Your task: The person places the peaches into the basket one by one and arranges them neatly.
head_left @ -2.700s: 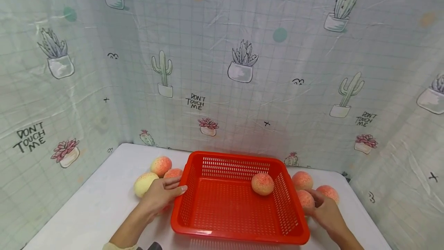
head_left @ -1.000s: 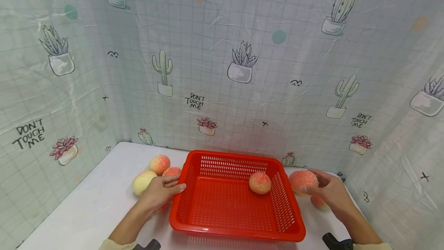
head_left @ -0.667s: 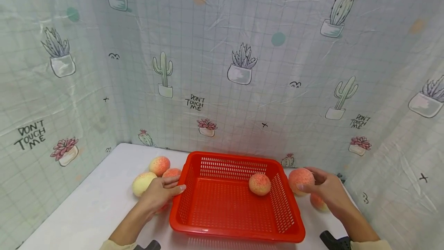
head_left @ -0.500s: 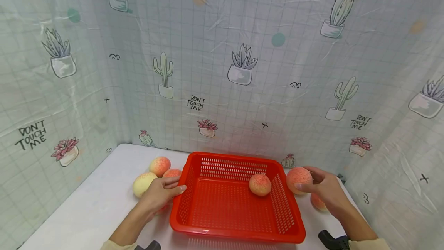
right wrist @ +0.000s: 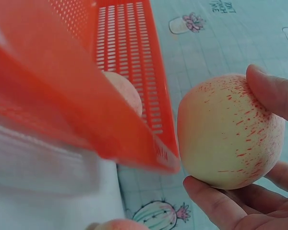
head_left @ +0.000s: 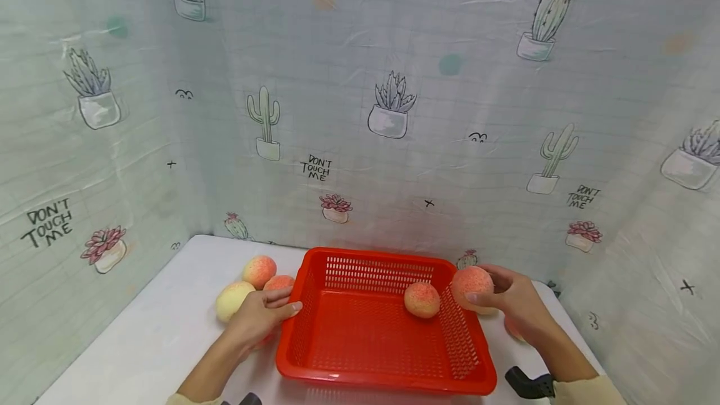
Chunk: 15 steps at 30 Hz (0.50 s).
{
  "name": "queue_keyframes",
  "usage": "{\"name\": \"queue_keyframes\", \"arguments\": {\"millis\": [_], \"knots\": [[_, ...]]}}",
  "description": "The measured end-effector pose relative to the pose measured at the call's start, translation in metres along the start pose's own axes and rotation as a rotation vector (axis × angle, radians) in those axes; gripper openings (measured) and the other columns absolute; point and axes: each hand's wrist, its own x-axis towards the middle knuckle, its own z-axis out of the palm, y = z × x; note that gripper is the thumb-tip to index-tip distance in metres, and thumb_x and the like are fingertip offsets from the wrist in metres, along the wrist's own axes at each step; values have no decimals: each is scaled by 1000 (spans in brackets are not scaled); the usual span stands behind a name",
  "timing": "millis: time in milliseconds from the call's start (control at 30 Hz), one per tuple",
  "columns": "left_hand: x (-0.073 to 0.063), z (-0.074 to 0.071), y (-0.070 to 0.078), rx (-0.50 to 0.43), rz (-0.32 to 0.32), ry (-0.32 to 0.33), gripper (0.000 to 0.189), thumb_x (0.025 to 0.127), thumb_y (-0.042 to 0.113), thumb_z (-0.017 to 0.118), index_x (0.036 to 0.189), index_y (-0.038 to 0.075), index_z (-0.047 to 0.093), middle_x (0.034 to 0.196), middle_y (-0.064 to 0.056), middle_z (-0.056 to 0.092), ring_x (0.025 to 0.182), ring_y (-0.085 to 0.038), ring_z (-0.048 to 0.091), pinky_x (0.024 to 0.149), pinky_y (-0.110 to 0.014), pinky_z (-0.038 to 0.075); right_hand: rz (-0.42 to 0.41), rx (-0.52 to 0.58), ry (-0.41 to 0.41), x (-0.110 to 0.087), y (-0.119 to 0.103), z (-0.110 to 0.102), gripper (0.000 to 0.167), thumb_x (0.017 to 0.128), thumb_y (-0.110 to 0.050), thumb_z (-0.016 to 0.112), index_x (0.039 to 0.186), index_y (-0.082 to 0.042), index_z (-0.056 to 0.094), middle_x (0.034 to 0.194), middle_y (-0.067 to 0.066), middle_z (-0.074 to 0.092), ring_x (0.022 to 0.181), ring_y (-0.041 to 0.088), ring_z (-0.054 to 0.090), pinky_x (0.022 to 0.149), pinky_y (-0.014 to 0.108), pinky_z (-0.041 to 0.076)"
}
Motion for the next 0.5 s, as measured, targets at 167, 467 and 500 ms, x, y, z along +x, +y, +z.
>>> {"name": "queue_keyframes", "arguments": {"millis": [167,467,500], "knots": [[1,1,0,-1,7,-2,60,93,19,79,144,-5,57,139,-27,65,112,-32,75,88,-46,65,-12,40,-11,2,-5,7,82,86,-25,86,155,-4,46,146,21,62,121,26,66,103,49,59],[-1,0,0,-22,3,0,58,94,16,78,144,-5,57,139,-28,65,110,-29,75,86,-45,65,0,10,-36,7,-11,18,86,83,-34,87,155,-10,47,148,18,61,126,29,64,105,52,58],[-2,0,0,-24,-2,0,58,94,16,77,145,-5,57,139,-28,65,110,-29,75,86,-45,66,-1,11,-43,8,-12,19,85,84,-34,87,155,-10,47,147,17,62,126,29,64,105,52,58]]}}
